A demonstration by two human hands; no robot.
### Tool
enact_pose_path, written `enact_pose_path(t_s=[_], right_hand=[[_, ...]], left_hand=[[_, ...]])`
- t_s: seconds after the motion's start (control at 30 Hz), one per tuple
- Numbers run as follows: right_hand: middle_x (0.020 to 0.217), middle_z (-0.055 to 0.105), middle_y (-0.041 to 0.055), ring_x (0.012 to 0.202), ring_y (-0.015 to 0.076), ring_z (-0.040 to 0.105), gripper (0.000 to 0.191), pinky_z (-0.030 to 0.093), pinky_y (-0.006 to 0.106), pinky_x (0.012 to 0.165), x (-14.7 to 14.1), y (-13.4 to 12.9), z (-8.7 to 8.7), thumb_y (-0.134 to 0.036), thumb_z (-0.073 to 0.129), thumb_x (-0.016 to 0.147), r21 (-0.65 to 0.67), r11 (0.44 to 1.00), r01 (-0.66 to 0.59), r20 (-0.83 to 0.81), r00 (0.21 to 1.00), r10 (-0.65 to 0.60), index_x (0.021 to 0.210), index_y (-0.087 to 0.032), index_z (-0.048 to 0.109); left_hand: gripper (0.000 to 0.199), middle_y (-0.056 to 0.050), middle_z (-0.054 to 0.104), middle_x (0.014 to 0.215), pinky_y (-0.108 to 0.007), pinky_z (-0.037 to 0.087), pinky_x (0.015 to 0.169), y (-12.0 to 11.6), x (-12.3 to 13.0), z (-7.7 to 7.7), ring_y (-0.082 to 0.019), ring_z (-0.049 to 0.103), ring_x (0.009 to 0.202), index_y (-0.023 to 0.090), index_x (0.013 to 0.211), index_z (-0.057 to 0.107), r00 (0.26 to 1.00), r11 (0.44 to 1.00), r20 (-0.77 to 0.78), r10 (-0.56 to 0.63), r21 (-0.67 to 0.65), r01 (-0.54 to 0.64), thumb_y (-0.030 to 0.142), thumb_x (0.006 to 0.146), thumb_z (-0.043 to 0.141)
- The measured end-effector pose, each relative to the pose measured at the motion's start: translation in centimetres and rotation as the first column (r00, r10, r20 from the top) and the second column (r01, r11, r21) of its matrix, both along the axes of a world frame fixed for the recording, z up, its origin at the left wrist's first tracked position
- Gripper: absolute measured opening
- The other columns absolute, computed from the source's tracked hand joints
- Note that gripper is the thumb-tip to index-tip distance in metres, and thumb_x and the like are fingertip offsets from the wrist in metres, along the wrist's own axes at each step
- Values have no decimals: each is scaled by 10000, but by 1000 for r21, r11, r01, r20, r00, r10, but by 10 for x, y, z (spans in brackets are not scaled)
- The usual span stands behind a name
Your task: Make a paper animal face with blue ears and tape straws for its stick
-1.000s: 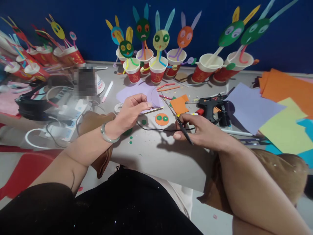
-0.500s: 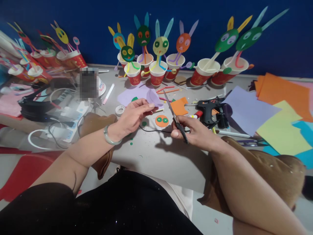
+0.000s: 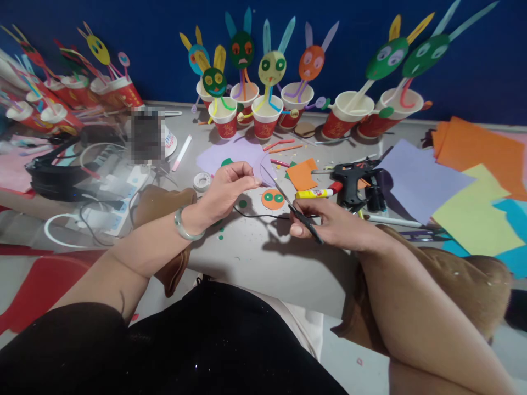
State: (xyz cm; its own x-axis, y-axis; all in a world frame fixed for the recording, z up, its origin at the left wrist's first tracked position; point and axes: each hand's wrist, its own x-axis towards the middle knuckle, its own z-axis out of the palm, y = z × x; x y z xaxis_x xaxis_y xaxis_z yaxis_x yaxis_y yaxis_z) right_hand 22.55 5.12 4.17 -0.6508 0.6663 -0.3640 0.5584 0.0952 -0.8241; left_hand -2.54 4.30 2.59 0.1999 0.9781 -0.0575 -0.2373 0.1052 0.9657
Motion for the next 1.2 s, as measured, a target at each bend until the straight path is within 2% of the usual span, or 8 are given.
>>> enact_pose_path(t_s=[0.17,0.4,0.87,1.2], right_hand=[[743,574,24,741,204,509,790,389,345,688,2,-1,0,-994,692,667,-18,999,-28,-20,999,27,737,-213,595],[740,533,11,736,192,471,793,347,334,668,2,-1,-1,-997,684,678,-30,998,-60,-18,998,60,731,-214,578],[725,495,-4,710,176,442,821,335,332,664,3,-2,4,-1032,660,657,-47,995,-83,-4,997,83,707,-222,536],[709,488,-8,699,174,442,807,328,335,659,3,-1,0,-1019,678,649,-48,995,-84,22,996,86,689,-230,511]], left_hand=[[276,53,522,671,-254,379,619,-1,0,0,-71,439,642,207,704,531,999,999,11,-32,6,32,293,764,786],[231,44,559,695,-256,422,658,-2,0,2,-77,475,671,206,700,536,999,999,-1,-46,7,46,258,747,756],[373,59,538,653,-241,405,627,3,0,-4,-65,459,638,194,667,542,998,997,-1,-59,57,59,366,698,872],[323,51,613,660,-227,467,649,2,0,-2,-60,538,639,191,657,578,997,997,35,-75,15,75,326,670,871]])
